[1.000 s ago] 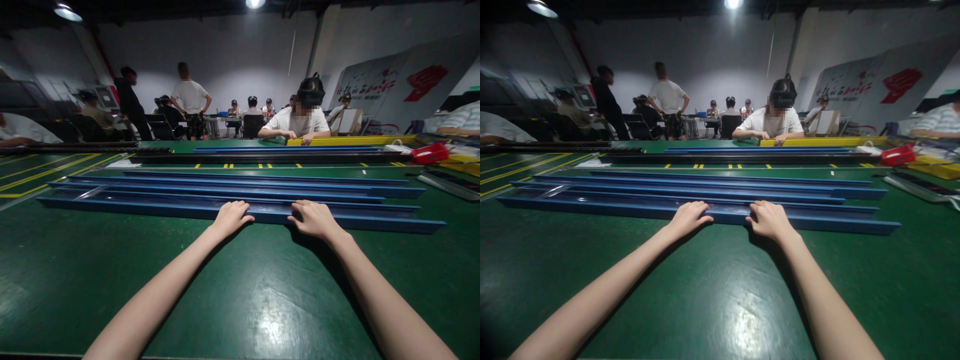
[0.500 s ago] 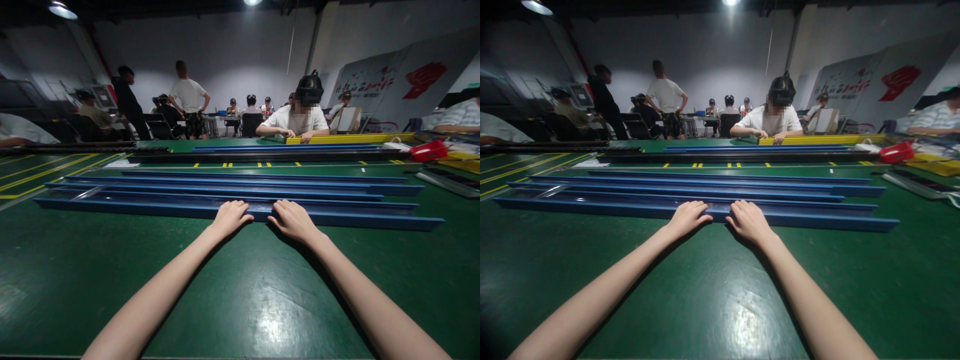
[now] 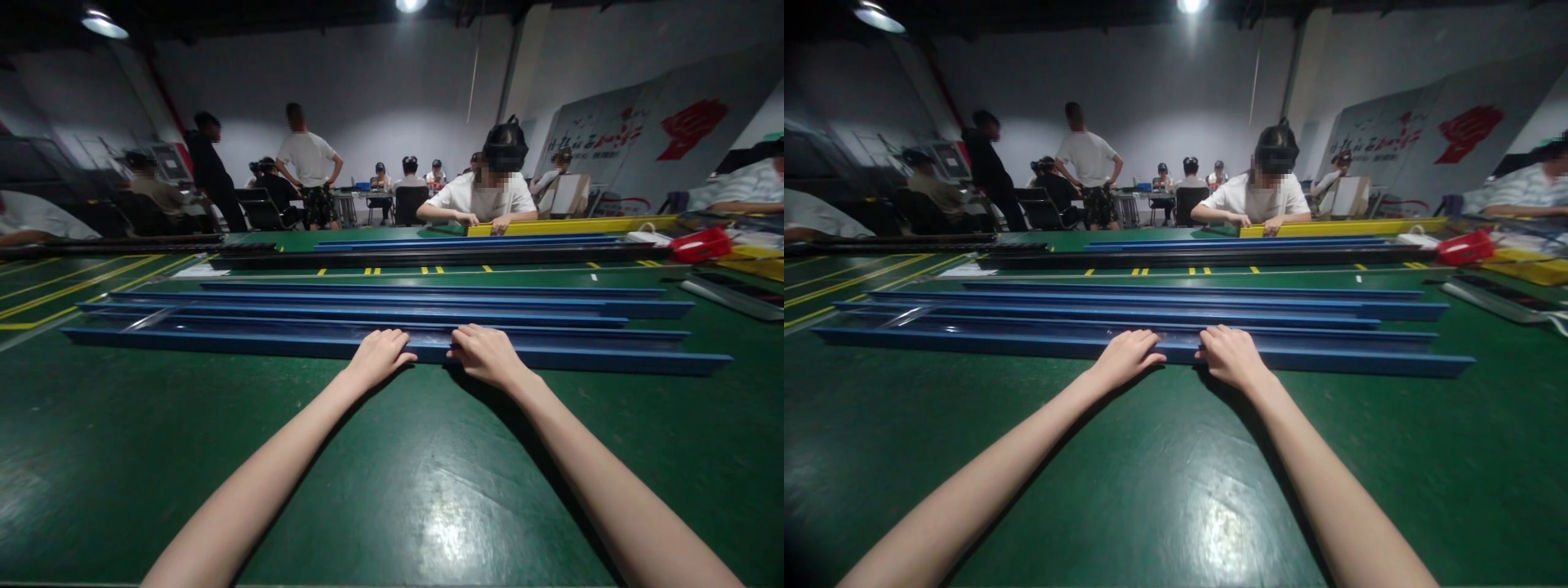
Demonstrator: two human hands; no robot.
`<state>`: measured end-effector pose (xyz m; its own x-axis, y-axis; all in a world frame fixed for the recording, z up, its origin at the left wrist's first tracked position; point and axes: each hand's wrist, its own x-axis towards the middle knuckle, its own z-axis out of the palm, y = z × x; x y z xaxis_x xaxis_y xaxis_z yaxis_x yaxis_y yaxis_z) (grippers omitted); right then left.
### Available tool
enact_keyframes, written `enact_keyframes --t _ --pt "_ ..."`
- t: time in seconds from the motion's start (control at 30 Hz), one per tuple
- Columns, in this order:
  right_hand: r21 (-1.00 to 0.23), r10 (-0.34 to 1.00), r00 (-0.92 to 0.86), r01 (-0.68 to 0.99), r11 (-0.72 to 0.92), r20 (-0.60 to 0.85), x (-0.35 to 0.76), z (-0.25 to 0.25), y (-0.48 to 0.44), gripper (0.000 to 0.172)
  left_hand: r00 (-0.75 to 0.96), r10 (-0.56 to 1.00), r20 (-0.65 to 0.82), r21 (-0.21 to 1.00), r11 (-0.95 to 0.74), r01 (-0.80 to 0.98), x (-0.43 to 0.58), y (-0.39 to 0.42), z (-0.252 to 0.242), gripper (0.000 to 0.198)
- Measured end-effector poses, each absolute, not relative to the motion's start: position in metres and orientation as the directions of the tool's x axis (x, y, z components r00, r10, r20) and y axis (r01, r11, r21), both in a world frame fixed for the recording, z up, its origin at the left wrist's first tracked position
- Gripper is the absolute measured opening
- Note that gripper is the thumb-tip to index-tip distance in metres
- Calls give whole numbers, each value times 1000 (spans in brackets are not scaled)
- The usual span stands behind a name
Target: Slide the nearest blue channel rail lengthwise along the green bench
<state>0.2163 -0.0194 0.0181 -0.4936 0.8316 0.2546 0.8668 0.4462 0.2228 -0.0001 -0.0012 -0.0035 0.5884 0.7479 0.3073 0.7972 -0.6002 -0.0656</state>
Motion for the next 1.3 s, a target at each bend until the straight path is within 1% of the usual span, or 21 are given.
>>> enact_keyframes --t 0.13,0.3,0.53,0.63,0.73,0.87,1.03,1.17,1.3 --pt "200 865 -448 890 409 225 225 21 -20 18 594 737 322 -90 -600 795 0 -1 -4 35" --pt "189 887 -404 911 367 224 237 24 -21 20 590 745 310 -125 -583 803 -1 0 -3 37" --pt "192 925 -334 934 300 180 248 30 -25 21 551 764 337 -133 -541 831 2 -4 0 39" --pt "209 927 -327 934 289 182 248 29 -25 21 531 772 349 -124 -523 843 4 -5 -1 39" --pt "222 917 -349 926 306 191 247 27 -25 22 510 781 361 -107 -509 854 5 -6 -2 39" --pt "245 888 -410 901 358 210 245 23 -26 31 502 782 371 -109 -500 859 4 -5 -4 38" --pt "234 853 -458 883 406 251 233 15 -25 38 516 764 388 -124 -511 850 2 -5 -6 35" --pt "226 810 -497 867 445 311 217 9 -23 33 524 759 386 -140 -514 846 2 -4 -6 34" --pt "206 798 -510 860 467 321 211 9 -21 23 521 765 379 -143 -507 850 2 -5 -5 35"
